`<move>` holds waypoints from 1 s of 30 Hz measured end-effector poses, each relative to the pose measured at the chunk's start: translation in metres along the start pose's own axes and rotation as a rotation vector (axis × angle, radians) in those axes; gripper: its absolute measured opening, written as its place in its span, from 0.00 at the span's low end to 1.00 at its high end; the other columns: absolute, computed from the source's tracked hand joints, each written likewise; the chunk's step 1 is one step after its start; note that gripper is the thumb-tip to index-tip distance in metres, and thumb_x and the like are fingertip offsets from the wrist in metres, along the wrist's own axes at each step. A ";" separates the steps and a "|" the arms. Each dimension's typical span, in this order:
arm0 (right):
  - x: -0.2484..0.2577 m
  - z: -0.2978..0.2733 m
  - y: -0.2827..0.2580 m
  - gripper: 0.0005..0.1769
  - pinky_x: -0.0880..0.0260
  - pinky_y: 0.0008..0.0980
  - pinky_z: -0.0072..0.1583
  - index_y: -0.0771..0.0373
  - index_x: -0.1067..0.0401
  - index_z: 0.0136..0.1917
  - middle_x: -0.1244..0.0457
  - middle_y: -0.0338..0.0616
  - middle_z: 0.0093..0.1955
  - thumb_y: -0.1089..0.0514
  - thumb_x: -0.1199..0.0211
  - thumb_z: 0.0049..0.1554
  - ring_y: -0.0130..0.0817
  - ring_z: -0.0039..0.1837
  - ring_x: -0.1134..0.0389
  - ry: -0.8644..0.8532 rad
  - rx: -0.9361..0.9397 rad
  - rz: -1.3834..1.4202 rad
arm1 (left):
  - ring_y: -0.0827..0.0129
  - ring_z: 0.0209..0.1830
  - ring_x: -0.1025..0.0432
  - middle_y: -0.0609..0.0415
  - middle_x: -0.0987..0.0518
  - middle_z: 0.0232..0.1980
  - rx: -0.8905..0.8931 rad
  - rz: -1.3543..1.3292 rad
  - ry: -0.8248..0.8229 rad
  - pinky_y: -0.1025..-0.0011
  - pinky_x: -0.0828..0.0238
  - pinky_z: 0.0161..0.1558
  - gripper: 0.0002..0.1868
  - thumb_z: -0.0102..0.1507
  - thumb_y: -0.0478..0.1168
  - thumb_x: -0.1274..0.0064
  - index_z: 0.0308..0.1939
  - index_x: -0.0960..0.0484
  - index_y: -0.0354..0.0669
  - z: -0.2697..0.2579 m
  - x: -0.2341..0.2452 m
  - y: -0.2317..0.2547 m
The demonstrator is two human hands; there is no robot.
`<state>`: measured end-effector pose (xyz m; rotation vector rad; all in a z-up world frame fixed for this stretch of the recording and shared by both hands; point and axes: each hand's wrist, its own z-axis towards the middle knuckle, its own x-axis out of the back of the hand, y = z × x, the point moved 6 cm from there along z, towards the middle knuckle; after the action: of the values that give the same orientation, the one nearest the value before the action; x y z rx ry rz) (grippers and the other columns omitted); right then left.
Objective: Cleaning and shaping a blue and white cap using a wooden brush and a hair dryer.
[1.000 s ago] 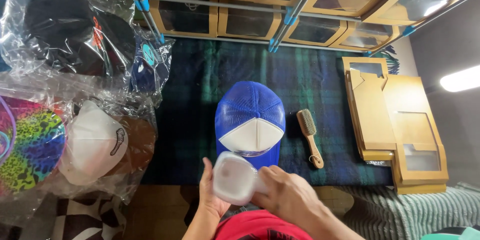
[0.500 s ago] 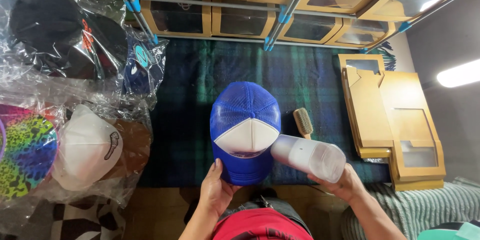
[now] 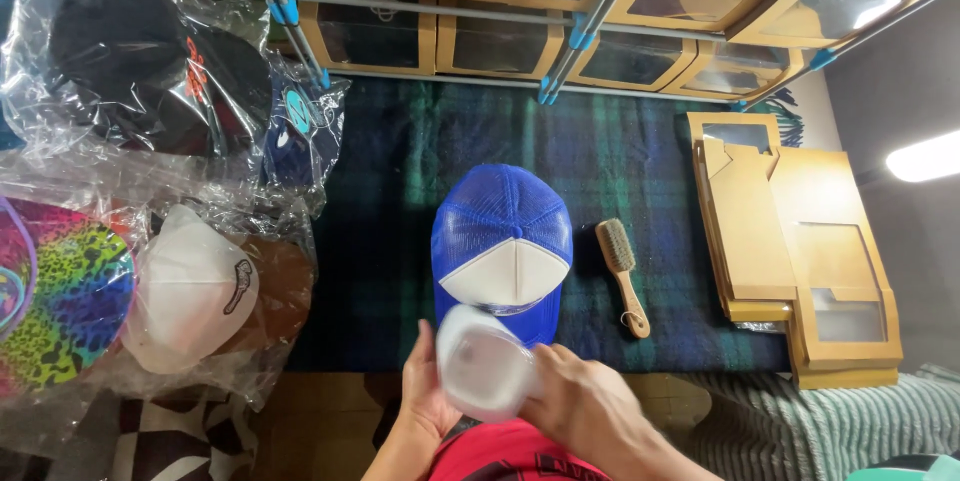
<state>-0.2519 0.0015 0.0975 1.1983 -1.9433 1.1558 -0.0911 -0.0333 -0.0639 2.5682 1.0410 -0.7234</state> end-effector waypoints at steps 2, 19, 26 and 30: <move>0.009 0.015 -0.037 0.28 0.31 0.56 0.37 0.54 0.36 0.50 0.32 0.44 0.47 0.30 0.35 0.57 0.53 0.37 0.29 -0.043 -0.004 -0.045 | 0.49 0.44 0.24 0.44 0.18 0.41 0.051 0.010 0.000 0.49 0.28 0.50 0.38 0.57 0.75 0.48 0.43 0.17 0.41 0.011 0.013 -0.004; 0.034 -0.043 0.088 0.20 0.27 0.24 0.59 0.56 0.11 0.51 0.22 0.27 0.47 0.47 0.23 0.47 0.17 0.51 0.28 0.171 -0.268 0.632 | 0.58 0.54 0.25 0.51 0.19 0.59 -0.127 0.119 -0.005 0.45 0.23 0.43 0.14 0.69 0.45 0.52 0.57 0.27 0.49 0.011 -0.006 0.003; 0.035 -0.079 0.121 0.46 0.29 0.31 0.32 0.52 0.42 0.75 0.46 0.75 0.67 0.72 0.34 0.46 0.28 0.28 0.35 0.687 0.559 -0.218 | 0.62 0.70 0.32 0.52 0.29 0.71 -0.464 0.415 0.230 0.56 0.40 0.70 0.33 0.63 0.46 0.52 0.74 0.36 0.50 -0.034 -0.045 0.046; 0.087 -0.036 0.086 0.14 0.29 0.37 0.44 0.57 0.19 0.39 0.29 0.44 0.30 0.45 0.29 0.49 0.35 0.35 0.29 0.412 -0.283 0.502 | 0.45 0.82 0.52 0.38 0.44 0.81 -1.401 1.268 -0.020 0.50 0.56 0.76 0.37 0.68 0.54 0.54 0.78 0.42 0.46 -0.060 -0.124 0.061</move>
<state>-0.3657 0.0177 0.1525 0.2935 -2.0365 1.1946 -0.1037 -0.1216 0.0578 1.3767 -0.2683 0.3000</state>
